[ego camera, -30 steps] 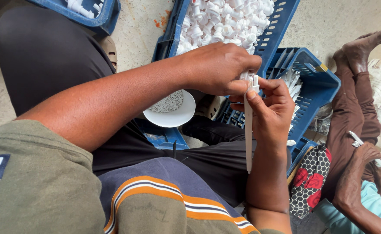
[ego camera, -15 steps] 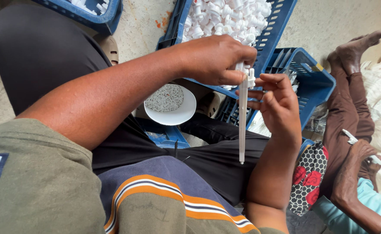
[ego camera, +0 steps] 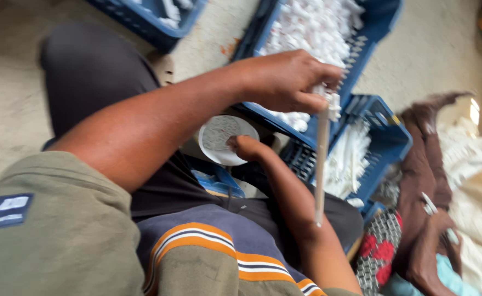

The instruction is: The person sits on the floor and assembles white plastic components by inserting a long rod into a connector and securing it with a small fastener. They repeat this process for multiple units, placing the finished assemblies into a blue crate.

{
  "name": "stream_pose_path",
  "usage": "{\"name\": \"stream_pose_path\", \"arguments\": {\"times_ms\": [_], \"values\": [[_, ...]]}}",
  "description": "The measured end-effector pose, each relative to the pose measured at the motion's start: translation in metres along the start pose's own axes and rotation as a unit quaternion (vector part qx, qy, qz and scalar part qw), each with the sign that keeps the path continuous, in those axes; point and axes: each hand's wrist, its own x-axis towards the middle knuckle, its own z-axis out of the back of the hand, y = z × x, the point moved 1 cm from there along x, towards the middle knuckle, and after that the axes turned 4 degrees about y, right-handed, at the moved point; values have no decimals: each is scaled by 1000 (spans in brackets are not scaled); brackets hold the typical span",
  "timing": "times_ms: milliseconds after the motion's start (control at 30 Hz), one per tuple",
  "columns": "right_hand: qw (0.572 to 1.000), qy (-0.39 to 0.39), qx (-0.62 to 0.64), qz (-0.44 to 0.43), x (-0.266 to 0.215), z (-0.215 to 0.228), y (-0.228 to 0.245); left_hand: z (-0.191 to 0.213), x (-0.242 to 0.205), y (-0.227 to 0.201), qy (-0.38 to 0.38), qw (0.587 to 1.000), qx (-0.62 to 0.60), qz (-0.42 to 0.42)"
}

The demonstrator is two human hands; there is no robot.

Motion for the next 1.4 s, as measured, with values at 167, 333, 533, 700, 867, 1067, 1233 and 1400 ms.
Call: {"name": "stream_pose_path", "arguments": {"times_ms": [167,333,533,700,867,1067,1233,1400], "values": [[983,-126,-131,-7,55,-36,-7,8,-19,0,-41,998,-51,7],[986,-117,-103,-51,63,-50,-4,13,-36,0,-50,995,-82,27],[979,-149,-112,-83,76,-62,-11,6,-38,8,-33,994,-98,45],[979,-146,-142,-17,50,-32,-2,0,-19,6,-25,996,-90,14],[981,-11,174,-83,-20,24,14,-7,-11,2,-2,996,-88,11],[844,-218,487,55,-196,104,24,-8,-7,-2,24,996,-84,22],[753,-263,545,258,-266,87,54,-12,-7,5,22,998,-46,36],[763,-370,496,187,-242,64,57,-23,-7,11,39,997,-20,66]]}}
